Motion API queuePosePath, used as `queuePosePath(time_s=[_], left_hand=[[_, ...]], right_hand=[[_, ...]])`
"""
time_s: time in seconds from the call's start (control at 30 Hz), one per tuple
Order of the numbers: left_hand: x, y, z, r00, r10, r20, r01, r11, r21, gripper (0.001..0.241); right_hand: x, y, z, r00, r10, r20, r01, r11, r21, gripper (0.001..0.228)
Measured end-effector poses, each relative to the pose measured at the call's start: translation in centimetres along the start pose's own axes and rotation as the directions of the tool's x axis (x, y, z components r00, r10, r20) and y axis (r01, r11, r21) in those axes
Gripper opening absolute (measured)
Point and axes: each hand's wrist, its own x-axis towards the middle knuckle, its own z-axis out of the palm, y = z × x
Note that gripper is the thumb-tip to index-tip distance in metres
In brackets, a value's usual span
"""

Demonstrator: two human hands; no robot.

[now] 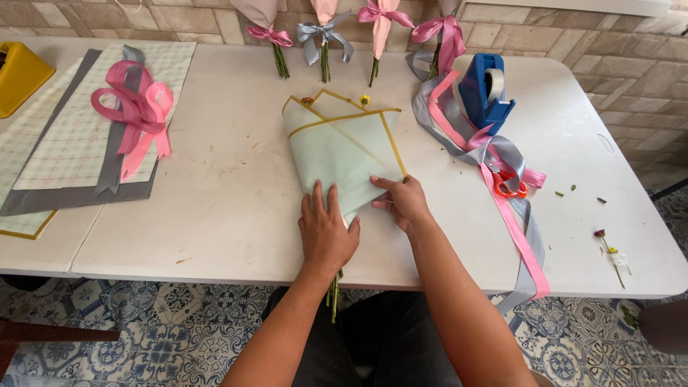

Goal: The person wraps a bouquet of yellow flowers in several layers of decorative paper, smoothing the paper by hand and securing the arrangement with tape.

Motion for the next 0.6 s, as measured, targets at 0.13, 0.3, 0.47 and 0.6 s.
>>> queuePosePath(time_s=[0.13,0.3,0.47,0.6], left_hand=[[0.1,0.1,-0.3,1.0,-0.003,-0.014,0.002,0.999,-0.048,0.078],[0.2,0.0,0.0,0.999,-0.009,-0.032,0.006,0.997,-0.075,0.078],[0.4,-0.4,0.9,0.995,0.033,-0.094,-0.039,0.997,-0.069,0.073],[0.9,-1.3,1.5,0.963,0.089,-0.254,-0.127,0.982,-0.138,0.051]], right_hand=[[-1.8,-0.5,0.2,0.998,0.011,0.055,-0.008,0.999,-0.041,0.058],[-3.0,0.3,0.3,0.984,-0.008,0.178,-0.036,0.97,0.24,0.051],[-2.7,2.9,1.2,0.961,-0.177,0.21,0.209,0.968,-0.141,0.034],[-1.0,4.7,0.9,0.773,-0.494,0.398,0.601,0.771,-0.21,0.018]])
